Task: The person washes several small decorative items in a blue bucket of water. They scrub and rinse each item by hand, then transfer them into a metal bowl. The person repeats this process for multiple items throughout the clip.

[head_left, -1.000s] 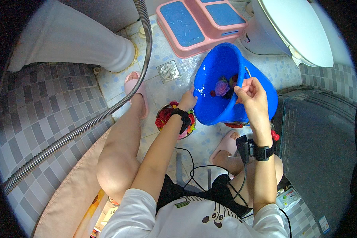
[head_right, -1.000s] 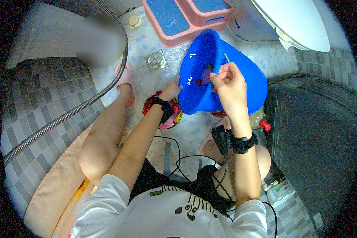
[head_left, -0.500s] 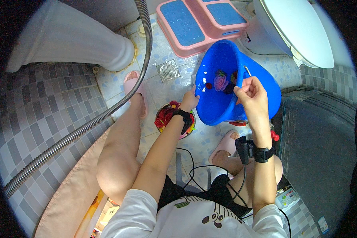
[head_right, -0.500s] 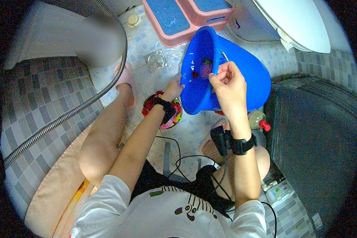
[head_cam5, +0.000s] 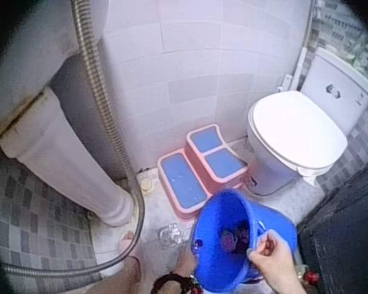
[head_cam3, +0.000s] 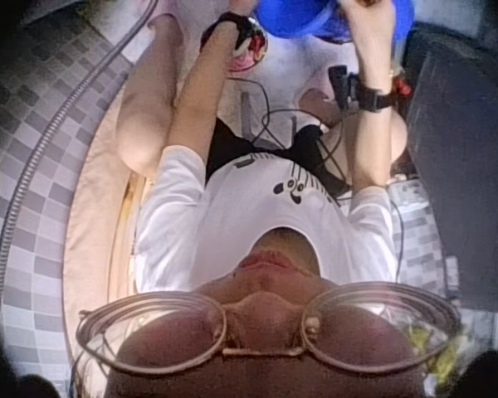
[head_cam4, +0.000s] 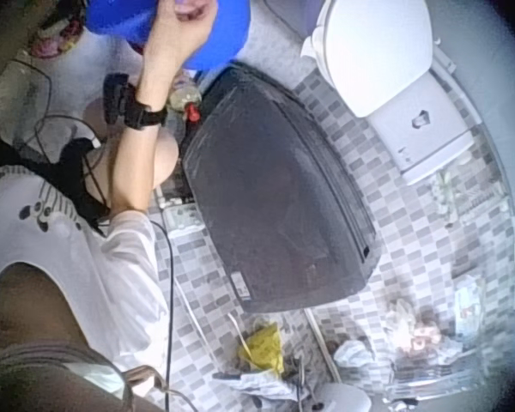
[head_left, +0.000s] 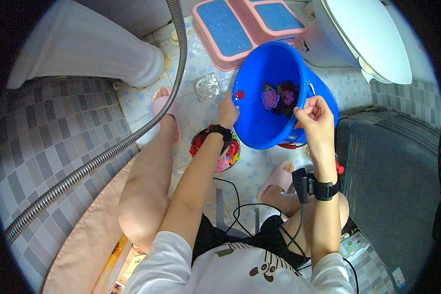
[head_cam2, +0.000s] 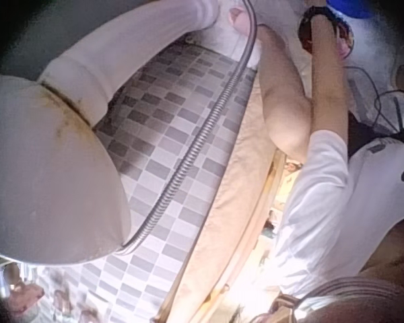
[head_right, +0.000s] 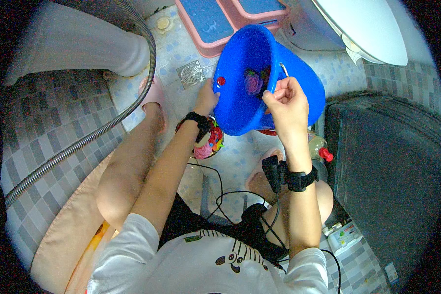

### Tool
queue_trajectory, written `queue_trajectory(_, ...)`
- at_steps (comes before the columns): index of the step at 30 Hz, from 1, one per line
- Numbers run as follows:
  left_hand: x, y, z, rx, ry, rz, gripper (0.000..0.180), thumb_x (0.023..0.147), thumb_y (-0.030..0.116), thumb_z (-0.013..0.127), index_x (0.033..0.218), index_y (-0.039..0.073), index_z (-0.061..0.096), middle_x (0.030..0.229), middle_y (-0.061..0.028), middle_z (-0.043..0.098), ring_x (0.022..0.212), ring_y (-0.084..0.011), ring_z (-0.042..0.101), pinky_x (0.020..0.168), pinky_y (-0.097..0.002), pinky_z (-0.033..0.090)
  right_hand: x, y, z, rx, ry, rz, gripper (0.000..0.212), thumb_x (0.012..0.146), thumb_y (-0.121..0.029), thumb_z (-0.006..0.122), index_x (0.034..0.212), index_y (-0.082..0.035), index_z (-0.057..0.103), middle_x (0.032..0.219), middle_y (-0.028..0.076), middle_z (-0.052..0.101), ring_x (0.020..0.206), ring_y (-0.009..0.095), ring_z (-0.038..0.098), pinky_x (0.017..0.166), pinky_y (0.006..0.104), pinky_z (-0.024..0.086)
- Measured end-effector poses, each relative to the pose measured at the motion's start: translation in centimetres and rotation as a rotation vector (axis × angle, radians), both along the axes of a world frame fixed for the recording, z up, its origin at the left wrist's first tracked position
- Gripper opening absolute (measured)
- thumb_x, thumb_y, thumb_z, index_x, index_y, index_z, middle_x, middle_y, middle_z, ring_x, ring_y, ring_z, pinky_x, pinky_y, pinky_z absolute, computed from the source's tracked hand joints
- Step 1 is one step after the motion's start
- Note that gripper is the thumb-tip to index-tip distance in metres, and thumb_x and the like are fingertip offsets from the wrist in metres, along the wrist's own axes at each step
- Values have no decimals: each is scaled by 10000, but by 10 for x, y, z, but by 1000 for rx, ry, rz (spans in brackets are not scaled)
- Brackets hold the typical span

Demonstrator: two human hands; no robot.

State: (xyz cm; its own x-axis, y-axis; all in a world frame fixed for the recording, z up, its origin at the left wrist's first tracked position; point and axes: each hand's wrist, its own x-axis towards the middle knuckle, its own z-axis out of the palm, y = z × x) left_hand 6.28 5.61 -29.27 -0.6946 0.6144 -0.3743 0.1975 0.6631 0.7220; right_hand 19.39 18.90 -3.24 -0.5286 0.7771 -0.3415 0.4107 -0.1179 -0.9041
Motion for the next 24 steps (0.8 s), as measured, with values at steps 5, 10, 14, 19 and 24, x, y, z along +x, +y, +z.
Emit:
queue_trajectory(5,-25,-3,9,-105,21,-45,354,913,290,654,1036,-40,622,945,-297,659,894,-452,644,771,-520,492,-2,-2,-3,23,-24,22,181,795,6,677,860,-61,522,693,-50,506,611,33,466,547,197,396)
queue_trajectory(10,-23,-7,2,-173,29,-40,440,935,401,601,906,-34,665,883,-275,670,851,-456,646,764,-528,499,-2,-2,1,65,-8,32,190,772,12,675,829,-71,514,701,-72,464,625,18,412,555,188,336)
queue_trajectory(14,-17,-4,9,-205,-9,13,391,939,349,601,1050,-22,651,953,-274,671,898,-441,645,800,-511,502,-3,-3,4,77,-44,7,189,765,15,669,823,-71,512,703,-71,464,634,17,416,563,186,336)
queue_trajectory(19,-14,4,16,224,50,157,559,973,237,549,1473,62,371,1301,-282,547,1161,-378,575,956,-427,467,-2,-4,7,70,-17,1,183,762,7,668,823,-74,515,707,-67,475,631,20,418,566,183,340)
queue_trajectory(24,-33,8,5,496,-598,176,596,1063,325,385,1572,107,163,1569,-176,305,1390,-279,393,1088,-344,372,-1,-3,11,93,-9,20,184,766,-8,674,829,-63,510,708,-65,473,631,24,411,563,189,339)
